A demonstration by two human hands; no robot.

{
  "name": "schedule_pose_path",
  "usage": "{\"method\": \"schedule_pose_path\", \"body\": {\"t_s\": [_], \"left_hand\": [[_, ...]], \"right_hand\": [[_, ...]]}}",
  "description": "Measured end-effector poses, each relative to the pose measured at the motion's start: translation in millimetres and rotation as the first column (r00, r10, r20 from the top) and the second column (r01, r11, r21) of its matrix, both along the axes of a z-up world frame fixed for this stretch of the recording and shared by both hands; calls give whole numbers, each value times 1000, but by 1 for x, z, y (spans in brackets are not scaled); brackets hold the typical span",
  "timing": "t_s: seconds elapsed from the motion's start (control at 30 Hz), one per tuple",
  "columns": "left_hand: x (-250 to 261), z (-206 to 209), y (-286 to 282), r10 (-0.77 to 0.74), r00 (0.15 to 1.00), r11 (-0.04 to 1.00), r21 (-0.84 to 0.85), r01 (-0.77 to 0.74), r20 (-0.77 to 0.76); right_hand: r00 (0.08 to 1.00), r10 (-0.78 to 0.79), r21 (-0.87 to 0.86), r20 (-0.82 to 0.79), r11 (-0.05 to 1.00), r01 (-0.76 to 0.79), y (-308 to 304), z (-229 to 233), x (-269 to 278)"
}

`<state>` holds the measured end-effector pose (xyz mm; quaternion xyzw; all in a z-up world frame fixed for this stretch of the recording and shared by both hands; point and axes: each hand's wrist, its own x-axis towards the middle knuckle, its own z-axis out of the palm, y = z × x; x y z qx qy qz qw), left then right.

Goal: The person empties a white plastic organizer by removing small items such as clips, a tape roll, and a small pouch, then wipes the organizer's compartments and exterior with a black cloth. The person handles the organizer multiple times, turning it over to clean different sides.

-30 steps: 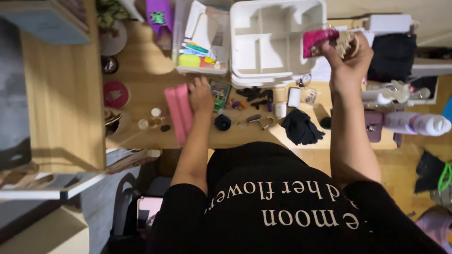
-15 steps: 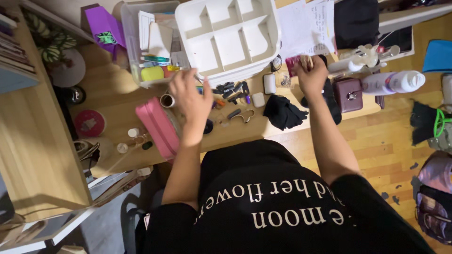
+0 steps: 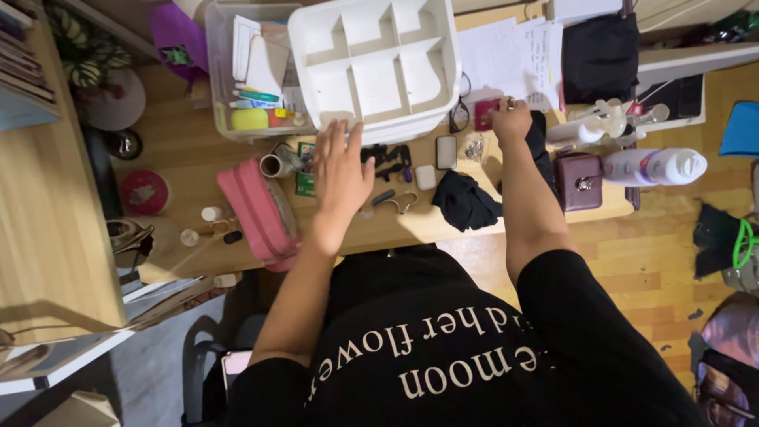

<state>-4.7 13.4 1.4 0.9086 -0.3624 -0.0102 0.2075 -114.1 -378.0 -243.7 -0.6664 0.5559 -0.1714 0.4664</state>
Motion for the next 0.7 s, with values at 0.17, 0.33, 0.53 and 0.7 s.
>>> {"method": "schedule_pose_path", "body": {"t_s": [0.17,0.33,0.53,0.7], "left_hand": [[5,-4,3,9,1000,999,-42,-8,14],[19,0,-2,86,992,986,-149,-71,93],[41,9,-4,211,972,905,-397,-153,107],[102,-16,-13,256,951,777,-548,-311,-176]], "right_hand": [[957,160,-349,-242,906,-240,8,29,-10],[687,452,-385,-568,593,-708,95,60,-57],[431,551,-303,-714,311,-901,173,46,-107],[635,623,-300,-457,564,-769,139,93,-99]]}}
